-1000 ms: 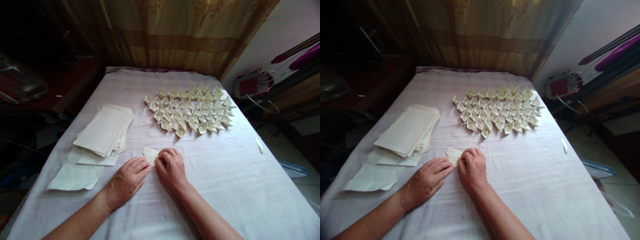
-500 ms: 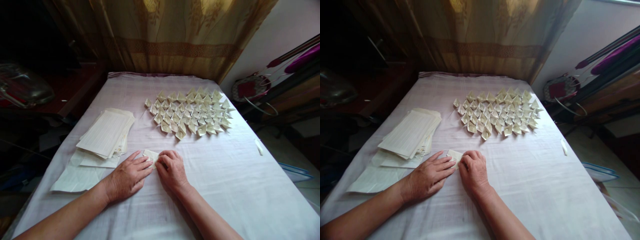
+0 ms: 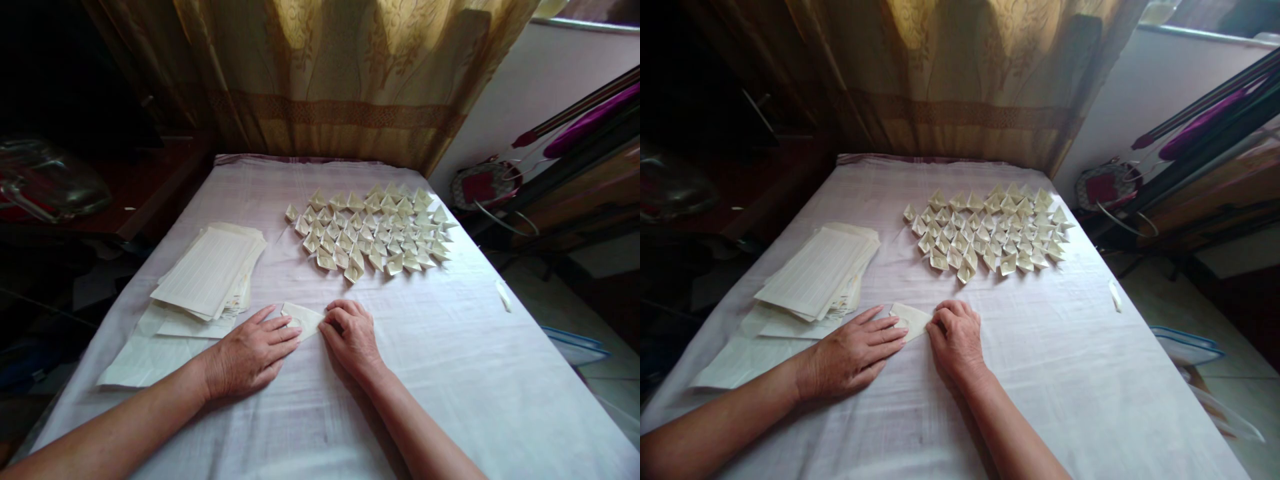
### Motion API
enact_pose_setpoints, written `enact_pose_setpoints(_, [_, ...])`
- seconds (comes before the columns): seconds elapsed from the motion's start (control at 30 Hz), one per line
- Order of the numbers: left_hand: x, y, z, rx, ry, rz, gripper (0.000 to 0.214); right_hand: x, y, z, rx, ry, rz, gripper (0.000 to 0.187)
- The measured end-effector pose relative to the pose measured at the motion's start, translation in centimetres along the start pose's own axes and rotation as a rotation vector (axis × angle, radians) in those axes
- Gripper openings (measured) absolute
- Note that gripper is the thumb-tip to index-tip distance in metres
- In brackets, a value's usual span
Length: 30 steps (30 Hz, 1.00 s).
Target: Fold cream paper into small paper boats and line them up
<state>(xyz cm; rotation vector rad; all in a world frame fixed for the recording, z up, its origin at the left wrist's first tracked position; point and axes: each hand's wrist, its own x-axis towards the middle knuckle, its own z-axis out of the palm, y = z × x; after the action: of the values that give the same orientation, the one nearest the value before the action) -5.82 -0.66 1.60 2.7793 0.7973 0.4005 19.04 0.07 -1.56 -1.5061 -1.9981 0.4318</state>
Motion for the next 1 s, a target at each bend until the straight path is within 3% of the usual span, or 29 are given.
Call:
enact_pose_setpoints(0.23, [1.0, -0.2, -1.4, 0.043, -0.108, 0.080, 0.029, -0.7, -1.3, -0.3, -0.085, 0.077, -0.150, 0.006])
enact_pose_setpoints(0.4, [1.7, -0.7, -1.7, -0.068, -0.122, 0.027, 0.022, -1.8, -2.7, -0.2, -0.030, -0.034, -0.343, 0.019])
enact_pose_setpoints(0.53, [1.3, -1.6, -0.7, -0.241, -0.011, -0.079, 0.019, -2.1, -2.6, 0.0, -0.041, -0.036, -0.336, 0.020])
enact_pose_setpoints(0.67, [1.0, -1.8, 0.1, -0.133, 0.121, -0.133, 0.019, -2.2, -2.6, 0.0, -0.071, -0.040, -0.345, 0.020])
enact_pose_setpoints(0.87, [2.1, -1.4, 0.4, 0.030, 0.080, -0.108, 0.021, -1.8, -2.6, -0.4, -0.058, -0.076, -0.341, 0.019])
enact_pose_setpoints(1.0, [2.5, -1.1, 1.2, 0.141, 0.140, -0.087, 0.026, -1.4, -2.0, -1.0, -0.044, -0.104, -0.355, 0.021])
